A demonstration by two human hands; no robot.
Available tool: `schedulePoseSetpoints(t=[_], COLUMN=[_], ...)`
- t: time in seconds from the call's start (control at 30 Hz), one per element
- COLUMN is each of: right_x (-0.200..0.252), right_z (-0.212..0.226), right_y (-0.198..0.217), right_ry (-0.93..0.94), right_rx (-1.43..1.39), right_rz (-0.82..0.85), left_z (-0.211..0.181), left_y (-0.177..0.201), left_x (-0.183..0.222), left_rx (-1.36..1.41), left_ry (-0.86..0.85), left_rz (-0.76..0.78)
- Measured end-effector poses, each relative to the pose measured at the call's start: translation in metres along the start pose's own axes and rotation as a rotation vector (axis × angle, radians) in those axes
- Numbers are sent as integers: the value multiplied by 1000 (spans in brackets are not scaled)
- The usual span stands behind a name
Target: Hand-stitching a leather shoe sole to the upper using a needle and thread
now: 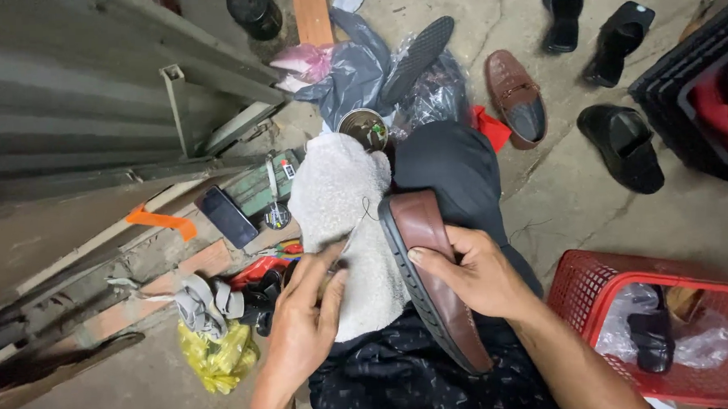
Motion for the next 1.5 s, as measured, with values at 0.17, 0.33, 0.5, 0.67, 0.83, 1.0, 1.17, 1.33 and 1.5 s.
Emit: schedulePoseSetpoints(t=[0.17,0.33,0.5,0.67,0.83,1.0,1.17,1.33,1.5], right_x=[0,1,-1,-2,-4,-10,-11,-8,-10], right_z=[7,13,10,13,13,12,17,32,38], right_y=[-7,-10,-11,-13,-14,-16,-21,-24,-16], right_ry=[-43,-63,-50,-106,-99,-104,37,274,323], right_rx=[51,79,123,150,167,282,609,596,469], right_rz=[10,2,-2,6,28,4,-131,-129,-133], left_z=[-23,-20,-14,-13,-12,-3,15,7,10], left_y=[5,6,7,10,11,14,3,-2,-12], left_x=[-2,-4,-2,-3,-6,-12,-29,-47,-56], left_rx=[20,-16,-31,-82,-116,-195,-297,-438,-325], left_ry=[-210,-214,-208,-226,-264,-245,-249,-446,-498], left_rz=[-15,-32,-19,-25,-18,114,361,385,360])
Point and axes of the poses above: each hand's wrist, its own x-axis away from the middle knuckle, its own y-axis out of the back of the hand, z = x × y, the point moved 9 cm from there along -x, towards the middle knuckle, and after that the axes turned 10 degrees about -y, right-handed, at the moved point
